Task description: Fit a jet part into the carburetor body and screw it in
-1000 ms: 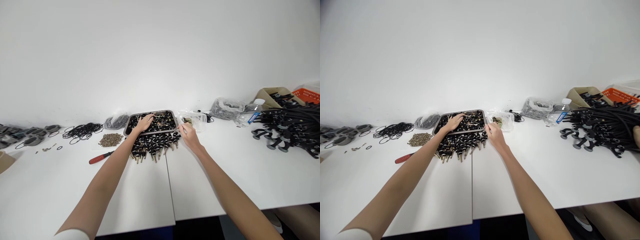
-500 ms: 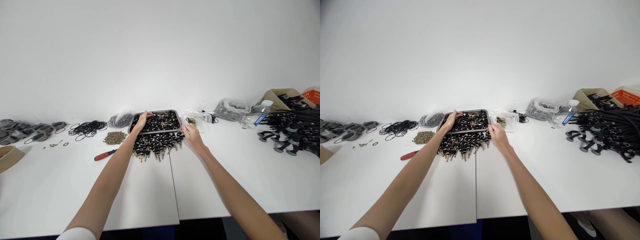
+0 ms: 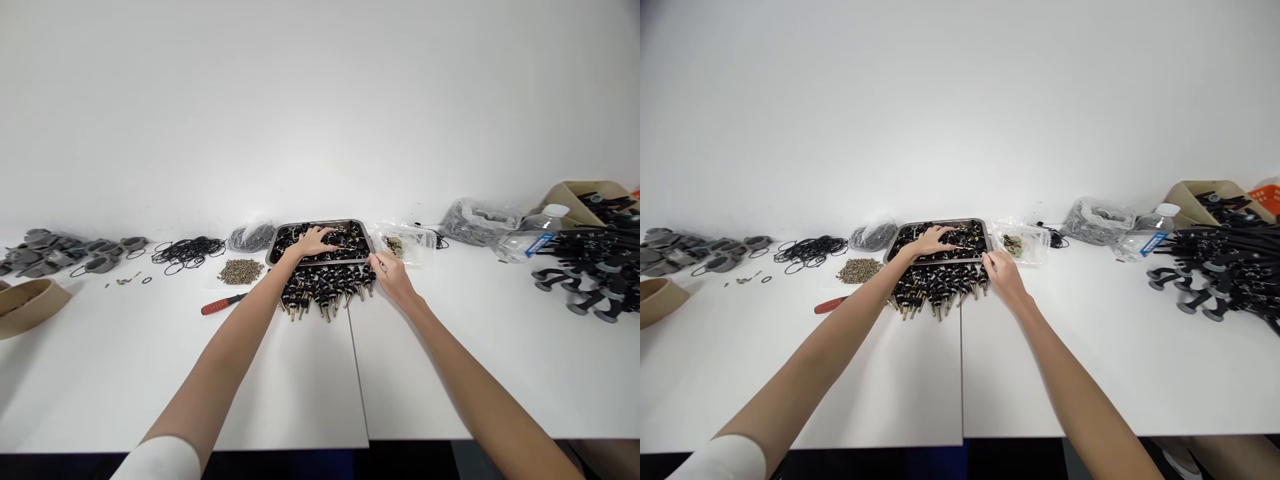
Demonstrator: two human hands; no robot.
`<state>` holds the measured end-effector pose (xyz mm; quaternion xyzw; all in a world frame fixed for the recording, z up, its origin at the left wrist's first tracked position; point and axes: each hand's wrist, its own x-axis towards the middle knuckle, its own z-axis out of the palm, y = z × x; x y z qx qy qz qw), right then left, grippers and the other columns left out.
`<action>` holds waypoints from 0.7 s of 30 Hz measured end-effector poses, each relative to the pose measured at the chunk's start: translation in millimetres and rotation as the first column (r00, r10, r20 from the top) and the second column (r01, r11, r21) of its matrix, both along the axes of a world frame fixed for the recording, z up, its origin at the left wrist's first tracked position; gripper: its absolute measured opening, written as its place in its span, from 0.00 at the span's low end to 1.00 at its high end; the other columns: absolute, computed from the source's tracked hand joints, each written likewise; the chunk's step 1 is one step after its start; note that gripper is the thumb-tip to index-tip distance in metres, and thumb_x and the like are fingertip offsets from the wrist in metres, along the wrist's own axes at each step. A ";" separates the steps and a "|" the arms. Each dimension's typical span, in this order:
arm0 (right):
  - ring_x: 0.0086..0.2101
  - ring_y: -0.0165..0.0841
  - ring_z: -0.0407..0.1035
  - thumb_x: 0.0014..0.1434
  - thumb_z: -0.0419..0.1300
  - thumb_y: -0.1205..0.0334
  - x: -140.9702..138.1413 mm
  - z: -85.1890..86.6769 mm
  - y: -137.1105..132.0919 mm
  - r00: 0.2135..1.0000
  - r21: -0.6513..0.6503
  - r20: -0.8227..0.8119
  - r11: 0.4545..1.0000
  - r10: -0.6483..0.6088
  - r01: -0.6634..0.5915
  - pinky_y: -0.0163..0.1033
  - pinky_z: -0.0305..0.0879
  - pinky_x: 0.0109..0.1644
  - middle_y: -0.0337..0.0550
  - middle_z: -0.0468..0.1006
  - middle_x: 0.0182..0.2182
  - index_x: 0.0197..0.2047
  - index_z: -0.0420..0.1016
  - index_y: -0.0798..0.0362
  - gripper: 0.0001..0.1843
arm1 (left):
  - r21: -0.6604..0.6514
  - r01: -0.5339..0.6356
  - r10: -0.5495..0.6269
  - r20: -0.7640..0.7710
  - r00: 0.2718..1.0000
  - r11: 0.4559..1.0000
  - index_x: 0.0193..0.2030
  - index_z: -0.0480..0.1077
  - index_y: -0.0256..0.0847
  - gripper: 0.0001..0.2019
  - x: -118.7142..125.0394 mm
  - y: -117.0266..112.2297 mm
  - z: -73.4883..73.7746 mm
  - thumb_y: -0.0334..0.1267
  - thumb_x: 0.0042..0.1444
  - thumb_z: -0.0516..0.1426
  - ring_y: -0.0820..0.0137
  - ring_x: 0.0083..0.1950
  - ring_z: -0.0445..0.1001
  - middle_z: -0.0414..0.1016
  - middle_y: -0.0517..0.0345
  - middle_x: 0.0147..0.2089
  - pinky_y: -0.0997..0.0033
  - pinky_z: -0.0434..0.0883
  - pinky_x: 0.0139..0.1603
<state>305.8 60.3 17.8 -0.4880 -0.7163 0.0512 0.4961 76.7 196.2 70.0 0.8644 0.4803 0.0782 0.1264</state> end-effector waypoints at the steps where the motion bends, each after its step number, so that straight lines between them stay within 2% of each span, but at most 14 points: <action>1: 0.35 0.40 0.67 0.73 0.47 0.50 0.0 -0.2 0.0 1.000 0.000 -0.001 1.000 0.001 -0.001 0.46 0.62 0.45 0.44 0.74 0.28 0.31 0.70 0.49 0.22 | 0.009 -0.012 0.012 0.002 1.000 1.000 0.71 0.58 0.58 0.35 2.0 -0.7 -0.4 0.60 0.58 0.55 0.44 0.74 0.54 0.59 0.46 0.72 0.30 0.51 0.70; 4: 0.35 0.40 0.68 0.73 0.47 0.50 0.9 -0.4 -0.2 1.000 0.000 -0.011 1.000 -0.006 0.006 0.46 0.63 0.45 0.44 0.74 0.28 0.31 0.71 0.49 0.22 | 0.041 -0.046 0.045 0.034 0.998 0.998 0.70 0.59 0.53 0.32 5.6 -4.7 -3.7 0.55 0.60 0.54 0.43 0.73 0.55 0.61 0.43 0.70 0.27 0.50 0.69; 6: 0.35 0.40 0.68 0.73 0.48 0.50 1.9 -0.4 -0.5 1.000 0.000 -0.023 1.000 -0.012 0.012 0.46 0.63 0.44 0.44 0.74 0.28 0.31 0.72 0.50 0.22 | 0.055 -0.058 0.055 0.066 0.996 0.997 0.70 0.59 0.51 0.29 4.6 -8.6 -3.8 0.54 0.63 0.51 0.45 0.73 0.56 0.62 0.44 0.70 0.30 0.50 0.70; 9: 0.35 0.40 0.69 0.72 0.48 0.50 3.2 0.4 -1.4 0.999 -0.004 -0.038 1.000 -0.013 0.013 0.46 0.64 0.44 0.44 0.74 0.28 0.32 0.73 0.50 0.22 | 0.138 -0.033 0.005 0.199 0.980 0.990 0.64 0.66 0.45 0.22 -4.7 -18.1 2.9 0.46 0.66 0.48 0.53 0.69 0.62 0.67 0.46 0.66 0.42 0.55 0.72; 11: 0.35 0.40 0.69 0.72 0.48 0.50 3.4 1.5 -2.4 0.998 -0.008 -0.053 1.000 -0.015 0.014 0.47 0.64 0.45 0.44 0.75 0.28 0.31 0.73 0.50 0.22 | 0.227 0.019 -0.094 0.326 0.941 0.974 0.51 0.73 0.41 0.15 -17.9 -30.2 10.4 0.34 0.63 0.49 0.59 0.61 0.71 0.75 0.47 0.57 0.54 0.64 0.67; 13: 0.35 0.40 0.70 0.72 0.49 0.49 3.0 3.0 -3.6 0.998 -0.011 -0.067 1.000 -0.017 0.016 0.47 0.64 0.46 0.44 0.76 0.28 0.31 0.74 0.50 0.22 | 0.289 0.047 -0.167 0.406 0.898 0.956 0.36 0.74 0.41 0.14 -37.3 -48.6 17.0 0.25 0.55 0.48 0.65 0.49 0.76 0.78 0.51 0.44 0.64 0.72 0.55; 16: 0.35 0.40 0.70 0.72 0.49 0.48 1.7 4.5 -5.2 0.997 -0.014 -0.071 1.000 -0.024 0.023 0.48 0.64 0.48 0.43 0.76 0.27 0.31 0.74 0.50 0.22 | 0.347 -0.016 -0.153 0.454 0.878 0.938 0.20 0.63 0.43 0.13 -76.6 -83.3 18.1 0.21 0.43 0.46 0.67 0.33 0.72 0.72 0.56 0.28 0.67 0.70 0.39; 18: 0.35 0.40 0.70 0.71 0.49 0.48 1.0 4.1 -5.8 0.997 -0.020 -0.066 0.999 -0.029 0.028 0.48 0.65 0.48 0.43 0.76 0.27 0.31 0.74 0.50 0.23 | 0.389 -0.107 -0.111 0.498 0.860 0.915 0.16 0.55 0.44 0.11 -106.1 -103.9 11.2 0.23 0.39 0.46 0.68 0.24 0.63 0.62 0.58 0.19 0.67 0.64 0.30; 21: 0.34 0.40 0.70 0.71 0.50 0.48 1.3 0.9 -5.1 0.997 -0.024 -0.064 0.999 -0.036 0.035 0.48 0.66 0.46 0.43 0.76 0.27 0.32 0.76 0.50 0.23 | 0.411 -0.282 -0.015 0.588 0.809 0.867 0.14 0.54 0.43 0.07 -146.3 -120.3 -5.3 0.28 0.35 0.47 0.70 0.19 0.57 0.57 0.61 0.14 0.68 0.56 0.24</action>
